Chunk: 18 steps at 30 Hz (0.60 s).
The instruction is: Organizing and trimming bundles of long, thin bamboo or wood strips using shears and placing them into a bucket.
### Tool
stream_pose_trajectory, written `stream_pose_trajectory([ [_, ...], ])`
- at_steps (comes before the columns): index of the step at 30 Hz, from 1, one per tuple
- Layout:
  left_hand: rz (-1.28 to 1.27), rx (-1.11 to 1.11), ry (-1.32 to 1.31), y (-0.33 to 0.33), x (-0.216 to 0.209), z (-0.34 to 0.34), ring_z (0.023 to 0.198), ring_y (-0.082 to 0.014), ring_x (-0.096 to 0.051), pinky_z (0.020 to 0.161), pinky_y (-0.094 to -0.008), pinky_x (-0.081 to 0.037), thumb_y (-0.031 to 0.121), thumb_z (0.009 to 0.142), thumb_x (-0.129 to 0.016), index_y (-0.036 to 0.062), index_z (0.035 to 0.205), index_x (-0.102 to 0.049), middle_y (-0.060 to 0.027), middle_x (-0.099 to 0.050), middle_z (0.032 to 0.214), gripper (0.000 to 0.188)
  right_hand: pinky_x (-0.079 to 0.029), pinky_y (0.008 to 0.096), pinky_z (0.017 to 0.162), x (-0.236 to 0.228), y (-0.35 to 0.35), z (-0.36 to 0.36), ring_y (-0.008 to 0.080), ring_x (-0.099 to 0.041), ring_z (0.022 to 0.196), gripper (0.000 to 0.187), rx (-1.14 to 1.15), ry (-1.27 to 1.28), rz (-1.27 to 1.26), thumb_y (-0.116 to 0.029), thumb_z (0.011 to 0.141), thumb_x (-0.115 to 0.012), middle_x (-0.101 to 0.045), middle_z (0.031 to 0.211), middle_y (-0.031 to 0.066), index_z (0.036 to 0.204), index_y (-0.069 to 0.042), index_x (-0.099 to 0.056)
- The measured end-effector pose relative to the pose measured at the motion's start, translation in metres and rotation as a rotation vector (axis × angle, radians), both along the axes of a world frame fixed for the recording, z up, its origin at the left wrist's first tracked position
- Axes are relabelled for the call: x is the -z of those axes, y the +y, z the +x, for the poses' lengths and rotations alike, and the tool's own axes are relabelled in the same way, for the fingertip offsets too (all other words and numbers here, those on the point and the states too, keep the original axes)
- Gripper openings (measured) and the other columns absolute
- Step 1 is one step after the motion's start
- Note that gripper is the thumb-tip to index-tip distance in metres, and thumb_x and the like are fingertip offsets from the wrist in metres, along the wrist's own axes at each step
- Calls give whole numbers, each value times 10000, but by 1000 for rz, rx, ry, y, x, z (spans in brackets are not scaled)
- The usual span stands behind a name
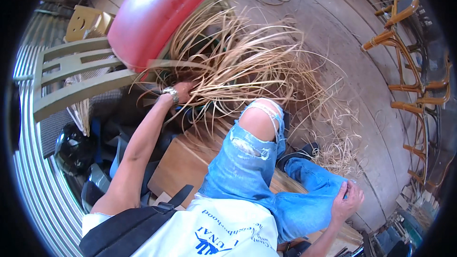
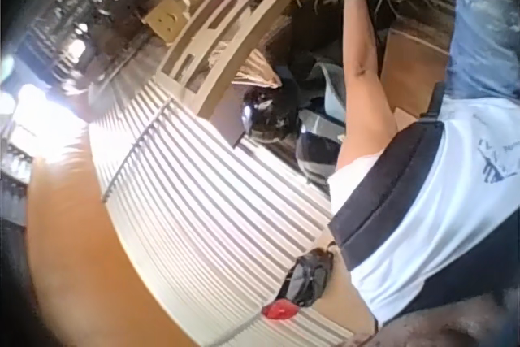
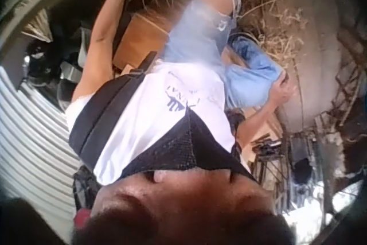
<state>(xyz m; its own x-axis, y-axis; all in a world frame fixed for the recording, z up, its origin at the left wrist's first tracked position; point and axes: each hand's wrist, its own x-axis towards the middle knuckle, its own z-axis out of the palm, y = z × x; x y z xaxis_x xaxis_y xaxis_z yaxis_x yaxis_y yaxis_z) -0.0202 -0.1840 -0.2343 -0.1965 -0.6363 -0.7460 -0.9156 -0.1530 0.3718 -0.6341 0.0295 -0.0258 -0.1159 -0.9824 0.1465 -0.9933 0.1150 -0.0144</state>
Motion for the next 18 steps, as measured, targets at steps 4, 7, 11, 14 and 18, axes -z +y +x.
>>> stream_pose_trajectory([
  [4, -880, -120, -8, 78, -111, 16, 1376, -432, -431, 1142, -492, -377, 235, 768, -816, 118, 1380, -567, -269, -436, 1493, 671, -455, 417, 838, 8, -2, 2, 247, -605, 807, 161, 9, -61, -24, -213, 970, -645, -676, 883, 63, 976, -56, -682],
  [7, -1058, -463, -152, 142, -135, -1, 1369, -441, -422, 1140, -480, -367, 383, 781, -834, -24, 1383, -481, -295, -463, 1437, 808, -453, 414, 843, 17, -2, -4, 242, -601, 803, 167, -24, -44, -56, -225, 973, -645, -675, 880, 57, 986, -63, -681],
  [11, -506, -643, -523, 168, -111, -19, 1463, -507, -216, 1210, -565, -161, 817, 648, -715, -115, 1510, -234, -361, -254, 1565, 1357, -449, 414, 854, 12, -6, 8, 241, -596, 795, 171, -36, -63, -57, -234, 974, -644, -670, 872, 56, 991, -67, -680],
  [14, -396, -670, -546, 115, -86, -16, 1508, -517, -67, 1208, -626, -86, 844, 573, -733, -71, 1567, -78, -359, -109, 1614, 1502, -445, 418, 863, 13, -5, 8, 243, -594, 796, 170, -46, -74, -67, -234, 974, -642, -663, 867, 57, 990, -68, -676],
  [18, -706, -687, -355, 30, -81, -30, 1525, -491, -9, 1168, -704, -73, 844, 506, -787, 30, 1593, 95, -298, 63, 1652, 1620, -439, 427, 870, 10, -5, 12, 254, -589, 801, 163, -60, -78, -40, -228, 976, -636, -643, 856, 63, 980, -69, -668],
])
